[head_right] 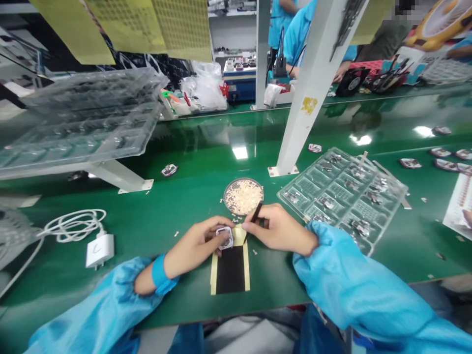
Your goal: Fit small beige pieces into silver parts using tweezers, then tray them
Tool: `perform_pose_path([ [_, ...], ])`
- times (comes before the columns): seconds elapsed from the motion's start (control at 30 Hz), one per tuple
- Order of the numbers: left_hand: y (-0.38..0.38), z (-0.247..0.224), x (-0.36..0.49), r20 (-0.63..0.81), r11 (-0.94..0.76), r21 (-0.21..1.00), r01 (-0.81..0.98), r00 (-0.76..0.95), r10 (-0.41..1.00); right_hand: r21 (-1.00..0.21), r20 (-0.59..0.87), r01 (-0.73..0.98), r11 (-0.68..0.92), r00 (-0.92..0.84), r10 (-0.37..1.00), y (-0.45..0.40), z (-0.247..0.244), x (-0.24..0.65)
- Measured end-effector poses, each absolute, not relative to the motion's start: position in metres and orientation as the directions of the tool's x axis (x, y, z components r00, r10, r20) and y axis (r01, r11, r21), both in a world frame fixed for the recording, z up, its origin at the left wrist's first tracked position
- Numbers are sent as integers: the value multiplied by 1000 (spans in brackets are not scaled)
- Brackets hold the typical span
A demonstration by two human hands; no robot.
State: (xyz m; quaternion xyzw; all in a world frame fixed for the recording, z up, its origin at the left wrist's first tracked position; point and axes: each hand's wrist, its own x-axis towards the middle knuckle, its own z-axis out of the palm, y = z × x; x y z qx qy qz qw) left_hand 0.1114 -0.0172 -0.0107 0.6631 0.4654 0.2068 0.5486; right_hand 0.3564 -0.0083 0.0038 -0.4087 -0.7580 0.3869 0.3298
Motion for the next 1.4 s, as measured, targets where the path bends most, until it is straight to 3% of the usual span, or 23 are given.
perform_pose_path([
  [0.37, -16, -14, 112, -246, 93, 944, 316, 486, 839, -911, 152, 292, 291, -419, 895, -11, 13, 355],
  [0.53, -17, -16, 113, -233, 112, 958, 264, 487, 842, -881, 348, 210, 423, -316, 882, -13, 14, 350],
  [0.7, -16, -20, 113, -228, 110, 960, 257, 493, 839, -768, 495, 226, 599, -383, 780, -12, 4, 345],
  [1.4, -16, -18, 114, -238, 144, 964, 223, 485, 842, -722, 526, 240, 650, -420, 740, -14, 3, 344],
])
